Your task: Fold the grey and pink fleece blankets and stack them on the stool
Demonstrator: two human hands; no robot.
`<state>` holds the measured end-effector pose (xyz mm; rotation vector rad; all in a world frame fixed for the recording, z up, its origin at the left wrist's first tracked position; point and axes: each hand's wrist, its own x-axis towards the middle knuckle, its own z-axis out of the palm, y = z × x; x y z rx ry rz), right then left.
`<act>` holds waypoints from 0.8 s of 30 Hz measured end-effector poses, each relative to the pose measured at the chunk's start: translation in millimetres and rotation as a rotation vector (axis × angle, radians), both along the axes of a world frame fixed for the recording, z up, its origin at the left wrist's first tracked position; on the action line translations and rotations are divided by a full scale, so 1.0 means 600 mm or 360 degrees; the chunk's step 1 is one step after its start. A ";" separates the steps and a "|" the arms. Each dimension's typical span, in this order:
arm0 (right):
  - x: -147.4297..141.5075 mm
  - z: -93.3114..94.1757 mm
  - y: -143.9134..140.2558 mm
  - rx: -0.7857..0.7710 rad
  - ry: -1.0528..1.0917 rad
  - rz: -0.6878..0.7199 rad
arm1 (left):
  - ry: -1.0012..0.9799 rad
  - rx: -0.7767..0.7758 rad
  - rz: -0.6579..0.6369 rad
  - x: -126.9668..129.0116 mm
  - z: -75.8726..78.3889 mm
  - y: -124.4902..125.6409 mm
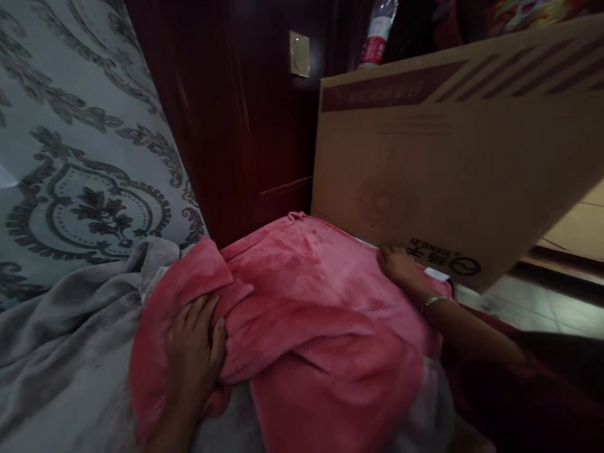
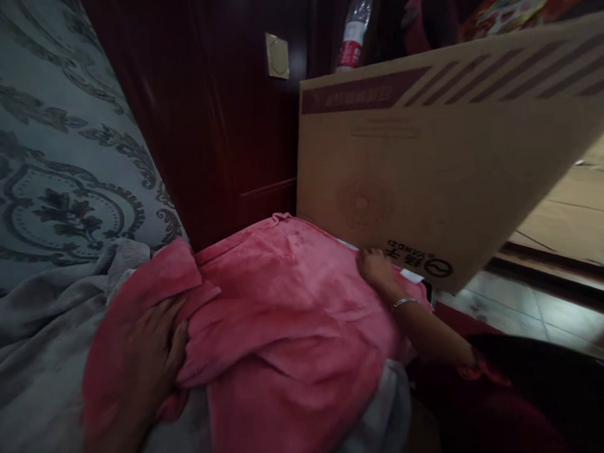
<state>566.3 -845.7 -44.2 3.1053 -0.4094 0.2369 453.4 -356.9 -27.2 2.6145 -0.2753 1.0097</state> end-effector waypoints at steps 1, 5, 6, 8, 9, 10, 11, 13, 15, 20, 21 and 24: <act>-0.017 0.003 -0.008 -0.0004 -0.0011 -0.0093 | -0.0005 -0.0005 -0.0002 0.001 0.001 -0.001; -0.070 0.017 -0.028 0.0005 -0.0029 -0.0318 | -0.0011 -0.0017 -0.0029 0.005 0.005 -0.002; -0.080 0.022 -0.031 0.0010 -0.0026 -0.0342 | -0.0017 -0.0023 -0.0043 0.005 0.006 -0.003; -0.096 0.032 -0.035 0.0010 -0.0025 -0.0394 | -0.0020 -0.0043 -0.0065 0.005 0.008 -0.004; -0.101 0.038 -0.035 0.0007 -0.0023 -0.0424 | -0.0013 -0.0058 -0.0065 0.004 0.009 -0.005; -0.104 0.044 -0.032 0.0005 -0.0019 -0.0452 | -0.0001 -0.0072 -0.0059 0.002 0.010 -0.006; -0.105 0.051 -0.026 -0.0001 -0.0012 -0.0471 | 0.0017 -0.0083 -0.0054 0.000 0.011 -0.007; -0.101 0.063 0.000 -0.0012 -0.0037 -0.0410 | 0.0048 -0.0112 -0.0042 -0.005 0.014 -0.010; -0.098 0.075 0.050 0.0057 -0.0121 -0.0137 | 0.0076 -0.0136 -0.0032 -0.011 0.018 -0.013; -0.161 0.108 0.235 0.0702 -0.0289 0.1196 | 0.0115 -0.0185 0.0046 -0.022 0.043 -0.011; -0.185 0.115 0.270 0.0758 -0.0304 0.1448 | 0.0114 -0.0245 0.0050 -0.022 0.050 -0.007; -0.250 0.132 0.347 0.0673 -0.0239 0.1896 | 0.0068 -0.0845 0.0035 -0.022 0.069 0.017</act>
